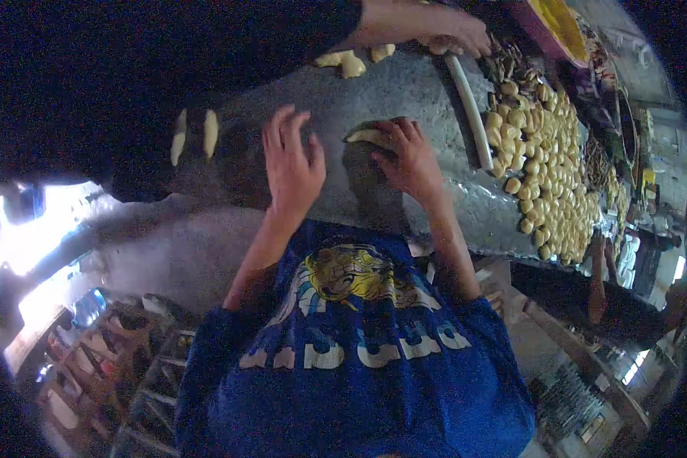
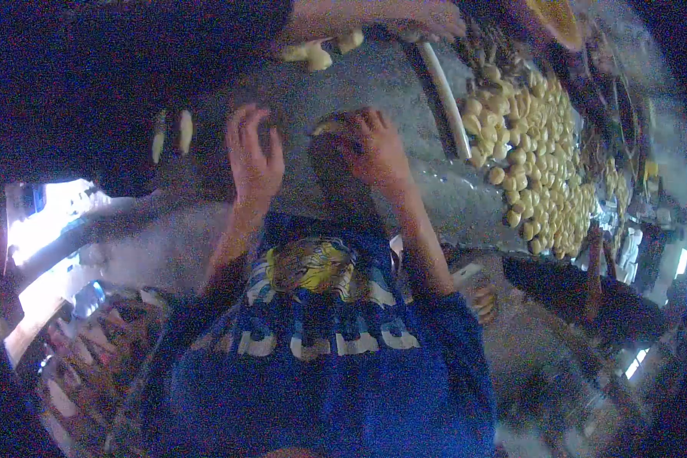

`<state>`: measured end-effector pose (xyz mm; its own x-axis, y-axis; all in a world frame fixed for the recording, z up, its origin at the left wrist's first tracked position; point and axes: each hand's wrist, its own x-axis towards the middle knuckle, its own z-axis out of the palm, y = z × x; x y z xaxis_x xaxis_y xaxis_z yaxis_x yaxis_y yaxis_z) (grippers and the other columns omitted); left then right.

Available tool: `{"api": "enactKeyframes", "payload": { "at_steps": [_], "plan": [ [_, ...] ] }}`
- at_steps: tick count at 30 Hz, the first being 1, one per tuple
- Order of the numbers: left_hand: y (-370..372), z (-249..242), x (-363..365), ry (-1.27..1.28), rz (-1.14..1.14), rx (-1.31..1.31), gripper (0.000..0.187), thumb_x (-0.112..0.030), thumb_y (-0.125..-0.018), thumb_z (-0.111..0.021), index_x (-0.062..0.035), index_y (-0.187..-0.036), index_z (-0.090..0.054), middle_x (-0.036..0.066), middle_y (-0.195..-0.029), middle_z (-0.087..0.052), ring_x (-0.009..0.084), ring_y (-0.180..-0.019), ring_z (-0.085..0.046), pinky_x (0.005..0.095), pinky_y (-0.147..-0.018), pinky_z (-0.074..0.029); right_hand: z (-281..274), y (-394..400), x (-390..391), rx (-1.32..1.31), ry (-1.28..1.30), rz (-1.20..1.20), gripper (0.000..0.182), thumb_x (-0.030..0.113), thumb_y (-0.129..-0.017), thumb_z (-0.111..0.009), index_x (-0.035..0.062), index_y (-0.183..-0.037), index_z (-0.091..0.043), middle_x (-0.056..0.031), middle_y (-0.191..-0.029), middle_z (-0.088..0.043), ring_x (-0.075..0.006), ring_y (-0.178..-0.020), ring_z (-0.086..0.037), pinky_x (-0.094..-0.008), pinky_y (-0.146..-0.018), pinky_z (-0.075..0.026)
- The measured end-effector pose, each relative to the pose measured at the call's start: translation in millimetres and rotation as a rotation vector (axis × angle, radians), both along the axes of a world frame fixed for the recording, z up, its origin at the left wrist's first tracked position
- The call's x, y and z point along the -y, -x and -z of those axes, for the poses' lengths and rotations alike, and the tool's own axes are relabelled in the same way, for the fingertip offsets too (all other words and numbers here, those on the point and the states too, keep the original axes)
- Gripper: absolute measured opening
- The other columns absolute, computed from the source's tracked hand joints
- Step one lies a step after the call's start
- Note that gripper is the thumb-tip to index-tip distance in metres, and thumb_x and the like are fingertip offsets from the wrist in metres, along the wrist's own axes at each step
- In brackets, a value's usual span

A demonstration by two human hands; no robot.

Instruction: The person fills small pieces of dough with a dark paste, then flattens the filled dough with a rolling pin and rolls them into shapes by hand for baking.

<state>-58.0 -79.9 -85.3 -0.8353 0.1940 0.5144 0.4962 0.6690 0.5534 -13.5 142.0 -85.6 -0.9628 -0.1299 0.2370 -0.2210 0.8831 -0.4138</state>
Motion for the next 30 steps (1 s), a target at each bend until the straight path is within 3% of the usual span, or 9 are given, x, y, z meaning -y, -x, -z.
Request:
{"api": "enactKeyframes", "payload": {
  "at_steps": [5, 8, 11, 14, 20, 24, 27, 30],
  "plan": [
    [-67, -7, 68, -0.056, -0.018, 0.235, 0.039, 0.003, -0.079, -0.059, -0.0037, -0.116, -0.051, 0.02, -0.123, -0.047, 0.0393, -0.114, -0.049, 0.0471, -0.095, -0.042, -27, 10, 38, 0.218, 0.099, 0.134, 0.037, 0.011, -0.083, -0.066, 0.0032, -0.118, -0.058, -0.0166, -0.099, -0.065, -0.0325, -0.086, -0.067, -0.0384, -0.077, -0.054],
    [-82, -20, 105, -0.191, -0.101, 0.294, 0.039, 0.005, -0.079, -0.059, -0.0037, -0.116, -0.052, 0.02, -0.123, -0.048, 0.0387, -0.113, -0.05, 0.0459, -0.096, -0.042, -57, 9, 87, 0.294, 0.648, 0.089, 0.03, 0.021, -0.088, -0.063, 0.0045, -0.113, -0.059, -0.0173, -0.099, -0.067, -0.038, -0.091, -0.064, -0.0408, -0.079, -0.053],
    [-84, -29, 138, -0.13, -0.19, 0.226, 0.039, 0.006, -0.079, -0.059, -0.0028, -0.117, -0.053, 0.02, -0.121, -0.05, 0.0381, -0.113, -0.05, 0.0446, -0.097, -0.041, -49, 21, 145, 0.386, 1.224, 0.065, 0.029, 0.021, -0.088, -0.064, 0.0026, -0.111, -0.059, -0.0203, -0.097, -0.067, -0.0378, -0.09, -0.065, -0.0399, -0.075, -0.054],
    [-84, -37, 168, -0.098, -0.245, 0.199, 0.039, 0.005, -0.08, -0.058, -0.0012, -0.118, -0.052, 0.02, -0.121, -0.05, 0.038, -0.115, -0.049, 0.044, -0.098, -0.04, -23, 43, 186, 0.254, 0.479, 0.11, 0.033, 0.016, -0.09, -0.062, 0.0019, -0.12, -0.057, -0.0175, -0.098, -0.068, -0.0245, -0.091, -0.068, -0.0362, -0.078, -0.053],
    [-94, -45, 201, -0.128, -0.313, 0.244, 0.037, 0.005, -0.082, -0.058, -0.0011, -0.118, -0.052, 0.02, -0.121, -0.05, 0.0379, -0.117, -0.048, 0.0437, -0.1, -0.038, 4, 56, 143, 0.007, 0.211, 0.335, 0.027, 0.015, -0.086, -0.063, 0.0018, -0.109, -0.06, -0.0201, -0.094, -0.066, -0.0368, -0.085, -0.065, -0.0434, -0.074, -0.052],
    [-97, -44, 205, -0.134, -0.317, 0.265, 0.037, 0.005, -0.082, -0.058, -0.0016, -0.118, -0.052, 0.019, -0.119, -0.051, 0.037, -0.116, -0.048, 0.0431, -0.1, -0.038, 33, 108, 73, -0.411, -0.229, 0.391, 0.035, 0.014, -0.077, -0.069, 0.0015, -0.108, -0.059, -0.0225, -0.102, -0.061, -0.0438, -0.092, -0.06, -0.0476, -0.08, -0.049],
    [-94, -39, 204, -0.138, -0.29, 0.243, 0.037, 0.005, -0.082, -0.058, -0.0018, -0.118, -0.052, 0.019, -0.118, -0.052, 0.037, -0.115, -0.05, 0.0429, -0.099, -0.039, 29, 129, 44, -0.376, -0.054, 0.19, 0.043, 0.012, -0.073, -0.072, 0.0017, -0.112, -0.057, -0.0228, -0.102, -0.061, -0.0456, -0.098, -0.057, -0.0484, -0.085, -0.047],
    [-92, -36, 196, -0.17, -0.271, 0.254, 0.036, 0.005, -0.082, -0.058, -0.0017, -0.117, -0.052, 0.019, -0.116, -0.052, 0.0377, -0.112, -0.051, 0.0427, -0.097, -0.041, 12, 128, 39, -0.554, -0.148, 0.206, 0.045, 0.009, -0.07, -0.072, 0.0013, -0.112, -0.057, -0.0228, -0.102, -0.061, -0.0444, -0.099, -0.057, -0.0485, -0.085, -0.046]
  ]
}}
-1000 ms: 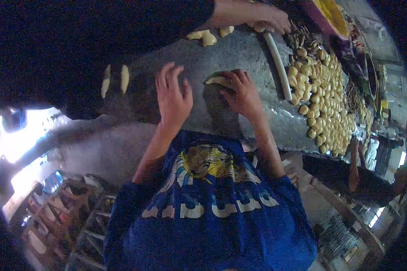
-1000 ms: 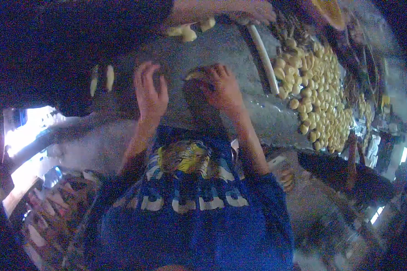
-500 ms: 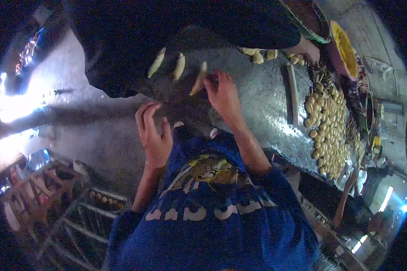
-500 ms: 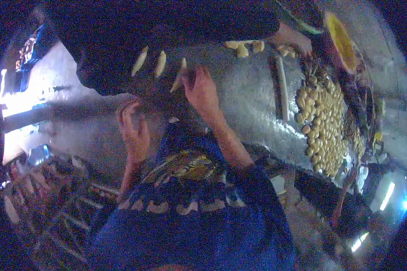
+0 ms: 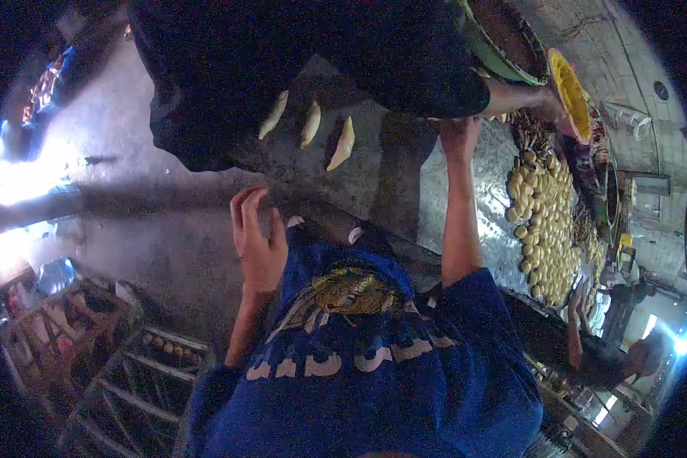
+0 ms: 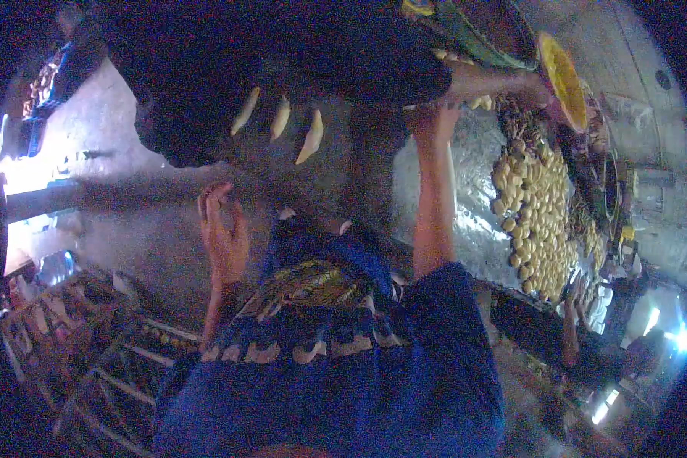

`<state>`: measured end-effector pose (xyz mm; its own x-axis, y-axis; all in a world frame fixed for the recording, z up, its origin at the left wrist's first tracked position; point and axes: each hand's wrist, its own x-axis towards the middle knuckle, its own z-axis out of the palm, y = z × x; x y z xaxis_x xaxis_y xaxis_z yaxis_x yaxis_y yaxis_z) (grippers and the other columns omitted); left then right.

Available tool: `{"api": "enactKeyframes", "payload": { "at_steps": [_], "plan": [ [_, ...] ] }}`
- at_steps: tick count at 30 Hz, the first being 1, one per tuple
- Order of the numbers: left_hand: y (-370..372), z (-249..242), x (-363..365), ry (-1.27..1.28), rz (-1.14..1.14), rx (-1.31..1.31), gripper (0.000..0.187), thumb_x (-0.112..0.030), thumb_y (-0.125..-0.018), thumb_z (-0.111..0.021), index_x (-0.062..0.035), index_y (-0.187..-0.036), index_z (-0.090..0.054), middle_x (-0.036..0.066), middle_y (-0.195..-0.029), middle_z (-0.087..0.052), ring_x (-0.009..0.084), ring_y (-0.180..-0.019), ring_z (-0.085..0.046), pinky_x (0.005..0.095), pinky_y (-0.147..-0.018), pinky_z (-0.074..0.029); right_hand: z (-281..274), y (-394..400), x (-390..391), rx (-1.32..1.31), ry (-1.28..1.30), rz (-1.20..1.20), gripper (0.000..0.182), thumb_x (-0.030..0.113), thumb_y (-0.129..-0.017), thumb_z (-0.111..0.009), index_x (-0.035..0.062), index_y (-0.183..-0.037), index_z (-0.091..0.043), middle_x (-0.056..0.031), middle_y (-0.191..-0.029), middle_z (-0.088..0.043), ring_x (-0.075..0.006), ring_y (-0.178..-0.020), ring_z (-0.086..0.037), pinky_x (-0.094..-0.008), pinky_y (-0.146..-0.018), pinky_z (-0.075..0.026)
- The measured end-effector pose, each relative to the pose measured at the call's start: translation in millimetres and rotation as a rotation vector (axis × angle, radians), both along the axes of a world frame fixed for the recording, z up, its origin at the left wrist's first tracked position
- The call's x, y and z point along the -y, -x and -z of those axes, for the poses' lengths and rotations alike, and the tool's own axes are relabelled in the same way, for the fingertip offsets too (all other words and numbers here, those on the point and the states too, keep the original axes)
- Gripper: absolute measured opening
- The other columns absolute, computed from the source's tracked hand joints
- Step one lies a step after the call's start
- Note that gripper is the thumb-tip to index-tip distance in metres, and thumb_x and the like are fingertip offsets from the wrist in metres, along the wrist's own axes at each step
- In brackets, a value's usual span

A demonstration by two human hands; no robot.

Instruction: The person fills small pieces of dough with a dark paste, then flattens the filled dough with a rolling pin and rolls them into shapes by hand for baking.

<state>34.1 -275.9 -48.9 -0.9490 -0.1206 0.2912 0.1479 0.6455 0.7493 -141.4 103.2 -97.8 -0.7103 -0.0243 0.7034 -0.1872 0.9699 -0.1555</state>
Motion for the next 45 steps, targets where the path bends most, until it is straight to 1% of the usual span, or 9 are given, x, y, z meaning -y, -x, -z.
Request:
{"api": "enactKeyframes", "payload": {
  "at_steps": [12, 18, 21, 24, 30, 37, 40, 43, 45],
  "plan": [
    [19, -10, -85, -0.006, 0.157, 0.104, 0.033, 0.004, -0.085, -0.055, -0.002, -0.118, -0.052, 0.017, -0.116, -0.053, 0.0362, -0.107, -0.054, 0.0423, -0.091, -0.045, 51, 24, -99, 0.29, 0.667, -0.08, 0.048, 0.008, -0.074, -0.07, 0.0033, -0.12, -0.056, -0.0214, -0.117, -0.06, -0.0403, -0.113, -0.054, -0.0441, -0.093, -0.046],
    [33, -20, -138, 0.002, 0.21, 0.132, 0.035, 0.005, -0.084, -0.057, -0.0037, -0.118, -0.052, 0.016, -0.116, -0.053, 0.0335, -0.107, -0.055, 0.0416, -0.089, -0.046, 85, 54, -94, 0.302, 0.231, -0.086, 0.056, 0.018, -0.081, -0.07, 0.0044, -0.132, -0.05, -0.0189, -0.132, -0.053, -0.0355, -0.123, -0.05, -0.0438, -0.103, -0.038],
    [35, -24, -152, 0.009, 0.262, 0.115, 0.035, 0.004, -0.085, -0.058, -0.004, -0.118, -0.052, 0.016, -0.116, -0.054, 0.0308, -0.106, -0.056, 0.0395, -0.088, -0.047, 57, 40, -90, 0.45, 0.513, -0.093, 0.054, 0.019, -0.085, -0.066, 0.0058, -0.134, -0.047, -0.0184, -0.137, -0.049, -0.0323, -0.123, -0.05, -0.0398, -0.1, -0.04],
    [36, -23, -160, -0.094, 0.321, 0.169, 0.033, 0.004, -0.086, -0.057, -0.0038, -0.118, -0.053, 0.015, -0.113, -0.056, 0.0296, -0.103, -0.059, 0.0373, -0.086, -0.048, 34, 13, -90, 0.439, 0.673, -0.214, 0.044, 0.019, -0.086, -0.065, 0.003, -0.125, -0.055, -0.0184, -0.121, -0.061, -0.0303, -0.109, -0.059, -0.0361, -0.09, -0.046],
    [48, 6, -176, -0.45, 0.51, 0.456, 0.026, -0.002, -0.09, -0.057, -0.0016, -0.116, -0.056, 0.012, -0.105, -0.064, 0.0211, -0.098, -0.063, 0.0328, -0.084, -0.05, -69, -75, -46, 0.826, 0.578, 0.14, 0.023, 0.018, -0.084, -0.065, -0.0036, -0.092, -0.067, -0.0067, -0.07, -0.065, -0.0176, -0.072, -0.063, -0.0326, -0.071, -0.049],
    [61, 0, -202, -1.156, 0.575, 0.957, 0.028, -0.005, -0.093, -0.055, 0.0031, -0.119, -0.058, 0.008, -0.112, -0.065, 0.0159, -0.099, -0.063, 0.0289, -0.087, -0.05, -94, -165, -8, 0.966, 1.092, 0.065, 0.024, 0.024, -0.083, -0.068, 0.0015, -0.092, -0.068, -0.0046, -0.08, -0.066, -0.0098, -0.073, -0.058, -0.0282, -0.063, -0.045],
    [50, 0, -197, -1.029, 0.667, 0.879, 0.03, -0.007, -0.092, -0.057, -0.0004, -0.122, -0.058, 0.009, -0.11, -0.066, 0.0183, -0.103, -0.061, 0.0304, -0.09, -0.049, -102, -186, 21, 0.871, 1.201, -0.032, 0.021, 0.02, -0.084, -0.067, 0.0018, -0.095, -0.067, -0.0003, -0.082, -0.066, -0.0075, -0.075, -0.056, -0.0255, -0.063, -0.044],
    [54, 14, -183, -0.475, 0.792, 0.046, 0.033, -0.009, -0.089, -0.062, -0.0037, -0.122, -0.06, 0.011, -0.11, -0.065, 0.021, -0.105, -0.061, 0.0322, -0.092, -0.048, -109, -195, 32, 0.854, 1.277, -0.037, 0.021, 0.017, -0.084, -0.067, 0.0003, -0.098, -0.067, -0.0001, -0.083, -0.066, -0.0082, -0.076, -0.057, -0.0248, -0.066, -0.044],
    [56, 1, -182, -0.351, 0.707, -0.093, 0.034, -0.009, -0.086, -0.066, -0.005, -0.12, -0.061, 0.013, -0.108, -0.066, 0.0219, -0.102, -0.062, 0.0319, -0.091, -0.048, -111, -195, 32, 0.816, 1.402, -0.058, 0.022, 0.016, -0.084, -0.067, -0.0008, -0.099, -0.067, -0.0003, -0.084, -0.066, -0.0089, -0.078, -0.058, -0.0247, -0.068, -0.045]
  ]
}}
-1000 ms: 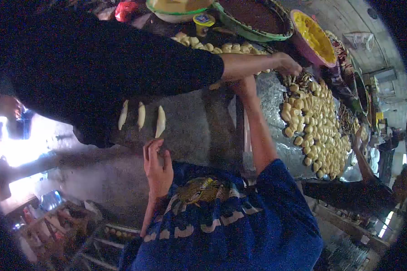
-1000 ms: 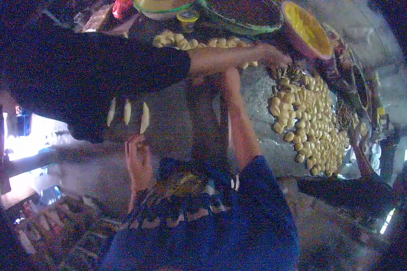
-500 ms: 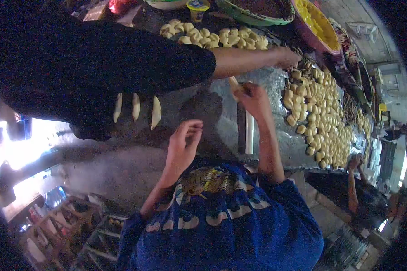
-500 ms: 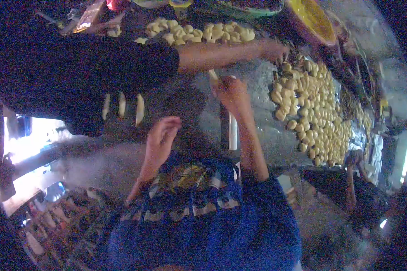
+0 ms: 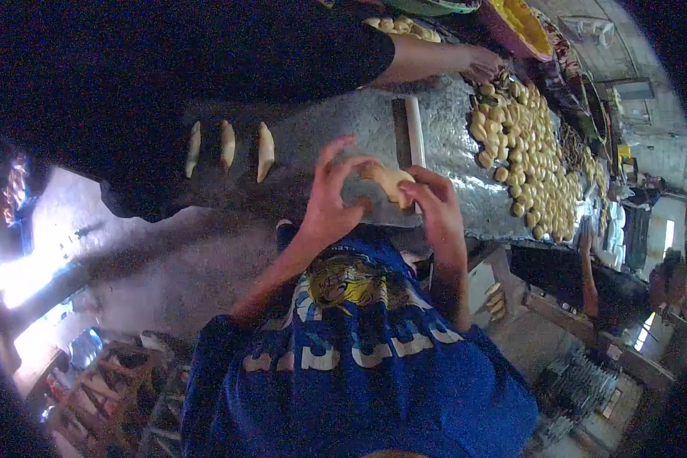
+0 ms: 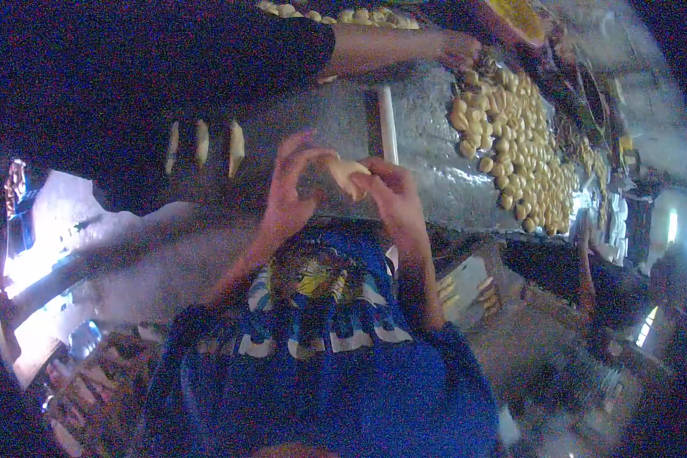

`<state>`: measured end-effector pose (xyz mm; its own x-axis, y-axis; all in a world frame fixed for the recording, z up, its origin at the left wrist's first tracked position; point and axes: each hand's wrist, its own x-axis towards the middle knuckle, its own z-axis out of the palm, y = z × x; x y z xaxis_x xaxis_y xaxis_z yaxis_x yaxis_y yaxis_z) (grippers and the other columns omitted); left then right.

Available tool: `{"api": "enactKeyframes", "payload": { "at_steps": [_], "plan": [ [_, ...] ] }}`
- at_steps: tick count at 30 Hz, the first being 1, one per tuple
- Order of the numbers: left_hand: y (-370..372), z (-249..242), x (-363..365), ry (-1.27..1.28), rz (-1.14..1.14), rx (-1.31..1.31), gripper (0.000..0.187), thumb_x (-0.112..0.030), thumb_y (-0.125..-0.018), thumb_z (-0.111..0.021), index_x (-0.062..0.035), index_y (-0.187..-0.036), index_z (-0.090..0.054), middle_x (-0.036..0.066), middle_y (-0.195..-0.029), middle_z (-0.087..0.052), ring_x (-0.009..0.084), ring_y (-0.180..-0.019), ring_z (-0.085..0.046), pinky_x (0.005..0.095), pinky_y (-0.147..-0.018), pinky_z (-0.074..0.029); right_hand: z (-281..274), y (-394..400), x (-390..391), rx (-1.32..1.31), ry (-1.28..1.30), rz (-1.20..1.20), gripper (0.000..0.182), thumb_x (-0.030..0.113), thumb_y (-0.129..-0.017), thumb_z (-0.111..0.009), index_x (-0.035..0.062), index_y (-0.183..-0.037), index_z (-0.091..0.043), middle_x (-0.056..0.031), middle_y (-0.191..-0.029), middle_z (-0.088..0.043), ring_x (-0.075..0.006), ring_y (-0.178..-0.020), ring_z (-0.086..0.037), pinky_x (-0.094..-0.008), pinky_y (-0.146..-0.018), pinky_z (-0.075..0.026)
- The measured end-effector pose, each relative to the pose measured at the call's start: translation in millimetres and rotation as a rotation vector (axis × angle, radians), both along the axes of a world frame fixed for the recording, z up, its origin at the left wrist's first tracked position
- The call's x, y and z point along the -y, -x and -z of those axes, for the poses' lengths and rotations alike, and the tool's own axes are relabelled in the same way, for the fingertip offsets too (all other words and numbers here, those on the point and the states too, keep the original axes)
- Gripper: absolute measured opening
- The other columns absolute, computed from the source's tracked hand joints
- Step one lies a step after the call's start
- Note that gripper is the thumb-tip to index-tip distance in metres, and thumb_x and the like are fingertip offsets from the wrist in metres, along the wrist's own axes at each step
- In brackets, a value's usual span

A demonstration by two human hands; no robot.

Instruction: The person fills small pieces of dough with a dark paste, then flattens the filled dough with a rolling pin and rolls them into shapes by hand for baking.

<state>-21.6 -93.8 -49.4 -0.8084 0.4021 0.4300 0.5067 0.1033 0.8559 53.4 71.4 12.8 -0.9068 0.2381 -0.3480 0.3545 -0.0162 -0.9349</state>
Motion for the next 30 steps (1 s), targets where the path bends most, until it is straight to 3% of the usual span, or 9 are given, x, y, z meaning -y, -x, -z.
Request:
{"api": "enactKeyframes", "payload": {
  "at_steps": [3, 7, 10, 13, 19, 22, 25, 28, 30],
  "plan": [
    [-3, -9, 7, -0.057, 0.099, 0.191, 0.035, -0.009, -0.084, -0.069, -0.0054, -0.118, -0.062, 0.012, -0.106, -0.067, 0.0192, -0.097, -0.063, 0.0307, -0.088, -0.049, 10, 1, -3, -0.1, 0.246, 0.134, 0.025, 0.015, -0.085, -0.067, -0.0019, -0.102, -0.067, -0.0023, -0.086, -0.067, -0.0101, -0.08, -0.059, -0.0251, -0.071, -0.046],
    [1, -20, 20, 0.002, 0.284, 0.646, 0.038, -0.01, -0.083, -0.072, -0.006, -0.119, -0.061, 0.01, -0.104, -0.068, 0.0116, -0.095, -0.062, 0.0287, -0.086, -0.048, -3, 21, -24, -0.096, -0.15, -0.052, 0.025, 0.016, -0.087, -0.066, -0.0014, -0.106, -0.066, -0.0043, -0.09, -0.068, -0.0126, -0.083, -0.062, -0.0258, -0.076, -0.048],
    [0, -27, 28, 0.052, 0.252, 0.571, 0.037, -0.01, -0.084, -0.071, -0.0059, -0.119, -0.061, 0.007, -0.104, -0.069, 0.0083, -0.095, -0.059, 0.0283, -0.086, -0.048, -13, 32, -21, -0.164, -0.105, -0.113, 0.021, 0.014, -0.087, -0.066, 0.0009, -0.103, -0.064, -0.0051, -0.097, -0.067, -0.0123, -0.089, -0.061, -0.0263, -0.079, -0.049],
    [0, -22, 26, -0.227, 0.278, 0.674, 0.034, -0.008, -0.081, -0.072, -0.0054, -0.114, -0.063, 0.007, -0.104, -0.067, 0.0121, -0.096, -0.061, 0.0296, -0.086, -0.049, -15, 38, -24, -0.172, -0.052, -0.237, 0.022, 0.012, -0.084, -0.064, 0.0004, -0.102, -0.061, -0.0105, -0.107, -0.064, -0.0161, -0.096, -0.061, -0.028, -0.084, -0.048],
    [7, -36, 20, -0.025, 0.054, 0.292, 0.042, -0.003, -0.072, -0.074, -0.0063, -0.112, -0.061, 0.011, -0.104, -0.064, 0.0223, -0.097, -0.063, 0.0321, -0.086, -0.049, -29, 30, -25, -0.456, -0.062, -0.257, 0.017, 0.004, -0.081, -0.064, -0.0001, -0.096, -0.057, -0.0169, -0.108, -0.061, -0.0222, -0.101, -0.06, -0.0327, -0.088, -0.048],
    [15, -42, 16, 0.175, 0.168, 0.102, 0.041, -0.004, -0.075, -0.074, -0.0054, -0.114, -0.06, 0.008, -0.101, -0.064, 0.0183, -0.094, -0.062, 0.0312, -0.085, -0.049, -26, 28, -36, -0.56, -0.064, -0.228, 0.016, 0.0, -0.08, -0.063, -0.0004, -0.094, -0.056, -0.0183, -0.107, -0.06, -0.0236, -0.1, -0.059, -0.0341, -0.089, -0.048],
    [21, -45, 9, 0.017, 0.442, 0.726, 0.038, -0.006, -0.078, -0.073, -0.0036, -0.113, -0.059, 0.005, -0.101, -0.062, 0.0144, -0.094, -0.061, 0.0297, -0.084, -0.048, -21, 30, -47, -0.623, -0.012, -0.186, 0.015, -0.001, -0.078, -0.062, -0.0004, -0.092, -0.056, -0.0192, -0.106, -0.06, -0.0244, -0.1, -0.059, -0.0347, -0.089, -0.048],
    [27, -51, -4, -0.105, 0.481, 1.075, 0.035, -0.006, -0.081, -0.072, -0.0025, -0.114, -0.058, 0.004, -0.104, -0.061, 0.0118, -0.097, -0.059, 0.0281, -0.086, -0.047, -11, 32, -62, -0.633, 0.087, -0.173, 0.02, 0.004, -0.08, -0.066, 0.0008, -0.098, -0.058, -0.0165, -0.108, -0.06, -0.0241, -0.103, -0.059, -0.0348, -0.089, -0.047],
    [25, -51, -12, -0.121, 0.418, 0.934, 0.036, -0.004, -0.081, -0.071, -0.0032, -0.114, -0.057, 0.005, -0.104, -0.061, 0.0123, -0.097, -0.059, 0.0275, -0.086, -0.047, -9, 32, -65, -0.557, 0.156, -0.163, 0.027, 0.009, -0.082, -0.069, 0.0014, -0.105, -0.059, -0.0134, -0.108, -0.061, -0.0228, -0.103, -0.059, -0.0339, -0.088, -0.047]
  ]
}}
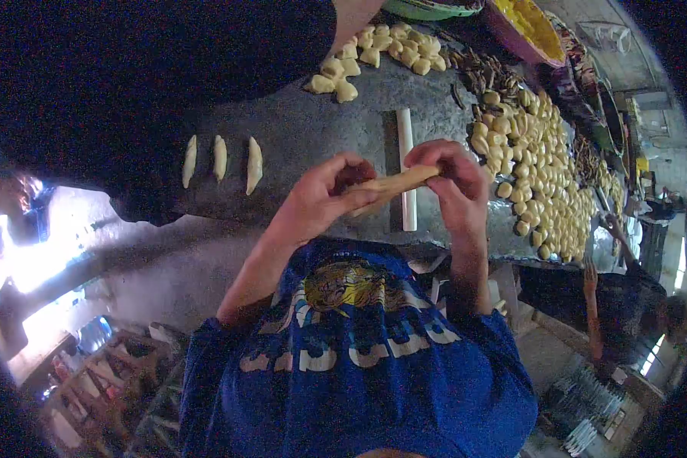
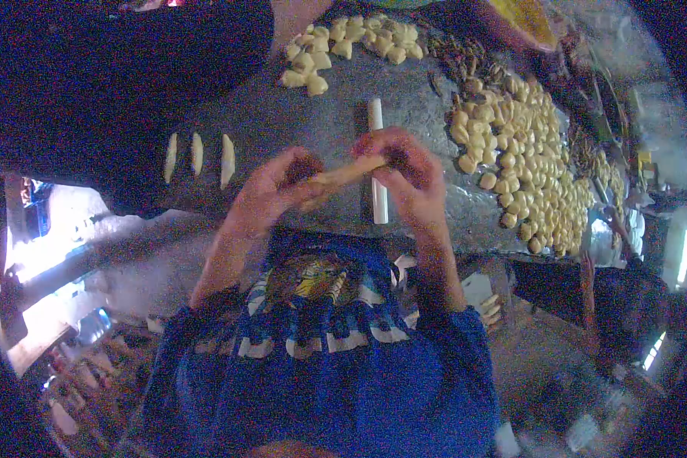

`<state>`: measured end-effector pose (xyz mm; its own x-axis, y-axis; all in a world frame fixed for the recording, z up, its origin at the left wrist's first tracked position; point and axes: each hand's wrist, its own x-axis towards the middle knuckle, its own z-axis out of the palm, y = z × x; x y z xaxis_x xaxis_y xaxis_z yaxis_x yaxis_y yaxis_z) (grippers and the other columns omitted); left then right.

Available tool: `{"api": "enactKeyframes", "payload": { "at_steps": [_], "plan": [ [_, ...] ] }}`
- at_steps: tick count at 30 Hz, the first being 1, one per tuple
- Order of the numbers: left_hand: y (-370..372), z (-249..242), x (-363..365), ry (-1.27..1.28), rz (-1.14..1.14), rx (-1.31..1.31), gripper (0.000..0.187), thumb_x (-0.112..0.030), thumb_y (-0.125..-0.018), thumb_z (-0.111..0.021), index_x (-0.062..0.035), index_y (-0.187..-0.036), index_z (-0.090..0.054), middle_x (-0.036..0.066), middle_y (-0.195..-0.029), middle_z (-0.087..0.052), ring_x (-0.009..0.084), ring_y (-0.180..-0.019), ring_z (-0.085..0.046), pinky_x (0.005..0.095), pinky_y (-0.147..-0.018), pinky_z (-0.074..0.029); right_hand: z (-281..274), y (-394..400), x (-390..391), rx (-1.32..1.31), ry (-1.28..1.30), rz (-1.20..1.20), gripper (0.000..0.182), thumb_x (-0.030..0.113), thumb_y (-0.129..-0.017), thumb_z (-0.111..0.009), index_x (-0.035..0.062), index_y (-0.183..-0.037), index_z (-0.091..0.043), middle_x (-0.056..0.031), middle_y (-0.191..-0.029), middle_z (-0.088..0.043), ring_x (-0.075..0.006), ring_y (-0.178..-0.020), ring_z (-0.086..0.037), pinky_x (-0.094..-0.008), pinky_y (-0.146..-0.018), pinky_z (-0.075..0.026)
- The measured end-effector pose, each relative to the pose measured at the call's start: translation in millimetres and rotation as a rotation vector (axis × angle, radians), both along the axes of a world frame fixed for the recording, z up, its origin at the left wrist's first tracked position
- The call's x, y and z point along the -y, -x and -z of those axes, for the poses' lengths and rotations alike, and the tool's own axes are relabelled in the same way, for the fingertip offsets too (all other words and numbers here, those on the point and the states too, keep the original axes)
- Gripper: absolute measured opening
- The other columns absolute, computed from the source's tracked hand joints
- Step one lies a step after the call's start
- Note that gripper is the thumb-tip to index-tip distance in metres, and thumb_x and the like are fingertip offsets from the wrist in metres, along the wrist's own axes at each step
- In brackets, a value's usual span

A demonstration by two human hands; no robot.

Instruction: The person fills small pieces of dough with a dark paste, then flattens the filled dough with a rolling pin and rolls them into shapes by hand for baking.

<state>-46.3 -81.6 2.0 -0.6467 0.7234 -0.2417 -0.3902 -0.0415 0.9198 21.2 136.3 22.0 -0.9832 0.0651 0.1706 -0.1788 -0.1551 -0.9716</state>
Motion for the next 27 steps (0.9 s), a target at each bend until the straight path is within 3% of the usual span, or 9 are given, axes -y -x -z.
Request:
{"api": "enactKeyframes", "payload": {
  "at_steps": [2, 5, 6, 9, 13, 16, 22, 25, 27],
  "plan": [
    [-1, -2, -4, 0.025, -0.051, -0.144, 0.036, -0.002, -0.081, -0.07, -0.0039, -0.114, -0.057, 0.005, -0.105, -0.061, 0.0128, -0.097, -0.059, 0.0273, -0.087, -0.047, -5, 0, 3, 0.149, 0.041, -0.002, 0.035, 0.014, -0.081, -0.07, 0.0015, -0.112, -0.059, -0.01, -0.105, -0.062, -0.0209, -0.1, -0.06, -0.0321, -0.086, -0.048],
    [2, -7, -9, 0.07, -0.072, -0.33, 0.037, 0.0, -0.08, -0.068, -0.0049, -0.114, -0.058, 0.005, -0.105, -0.062, 0.0133, -0.1, -0.06, 0.0279, -0.089, -0.048, 0, 1, 4, 0.316, -0.361, -0.058, 0.046, 0.02, -0.08, -0.072, 0.0033, -0.12, -0.056, -0.0066, -0.103, -0.064, -0.017, -0.094, -0.062, -0.0307, -0.08, -0.049],
    [3, -6, -9, 0.062, -0.072, -0.362, 0.038, 0.001, -0.079, -0.068, -0.0053, -0.115, -0.058, 0.005, -0.105, -0.062, 0.0133, -0.101, -0.06, 0.0283, -0.089, -0.048, -3, 2, 7, 0.242, -0.452, -0.072, 0.042, 0.02, -0.081, -0.072, 0.0037, -0.117, -0.059, -0.0059, -0.094, -0.067, -0.0145, -0.084, -0.063, -0.0313, -0.074, -0.05],
    [6, -5, -5, 0.075, -0.067, -0.402, 0.039, 0.002, -0.078, -0.065, -0.0049, -0.116, -0.058, 0.006, -0.103, -0.063, 0.0155, -0.103, -0.06, 0.0299, -0.09, -0.048, -7, 4, 5, 0.351, -0.619, -0.171, 0.03, 0.012, -0.083, -0.068, -0.0022, -0.109, -0.062, -0.004, -0.094, -0.066, -0.0103, -0.084, -0.061, -0.0266, -0.074, -0.049],
    [15, -10, 4, 0.217, -0.013, -0.684, 0.04, 0.003, -0.074, -0.061, -0.0029, -0.114, -0.061, 0.01, -0.099, -0.062, 0.0222, -0.099, -0.063, 0.0325, -0.087, -0.048, -27, 9, 8, 0.383, -0.624, -0.144, 0.025, 0.011, -0.082, -0.064, -0.0024, -0.103, -0.064, -0.0019, -0.086, -0.065, -0.0081, -0.076, -0.058, -0.0252, -0.067, -0.047],
    [17, -5, 10, 0.183, 0.013, -0.701, 0.04, 0.003, -0.071, -0.058, -0.0009, -0.11, -0.062, 0.012, -0.096, -0.06, 0.0265, -0.094, -0.063, 0.0335, -0.083, -0.047, -26, 15, 8, 0.342, -0.563, -0.13, 0.021, 0.009, -0.081, -0.059, -0.0014, -0.099, -0.064, -0.0017, -0.087, -0.064, -0.0077, -0.075, -0.056, -0.0244, -0.065, -0.046],
    [11, 10, 17, 0.201, -0.099, -0.726, 0.032, 0.0, -0.074, -0.062, 0.0018, -0.106, -0.063, 0.01, -0.092, -0.061, 0.0219, -0.088, -0.063, 0.0313, -0.078, -0.047, -8, 25, 18, 0.315, -0.335, -0.017, 0.015, 0.005, -0.077, -0.054, -0.0003, -0.089, -0.062, -0.001, -0.083, -0.06, -0.0073, -0.074, -0.054, -0.0228, -0.064, -0.043],
    [10, 1, 17, 0.176, -0.046, -0.416, 0.027, -0.006, -0.079, -0.066, 0.0013, -0.105, -0.064, 0.008, -0.092, -0.064, 0.0164, -0.084, -0.062, 0.0306, -0.076, -0.048, -7, 29, 23, 0.307, -0.307, 0.013, 0.014, 0.005, -0.077, -0.053, -0.0004, -0.087, -0.061, -0.0007, -0.08, -0.059, -0.0071, -0.073, -0.054, -0.0216, -0.063, -0.042],
    [10, 1, 22, 0.309, -0.031, -0.345, 0.029, -0.01, -0.081, -0.067, 0.0008, -0.108, -0.064, 0.006, -0.092, -0.065, 0.0135, -0.082, -0.061, 0.03, -0.075, -0.048, -9, 33, 17, 0.351, -0.226, 0.05, 0.014, 0.006, -0.077, -0.053, -0.0002, -0.087, -0.061, -0.0007, -0.078, -0.058, -0.0071, -0.07, -0.054, -0.0208, -0.059, -0.04]
  ]
}}
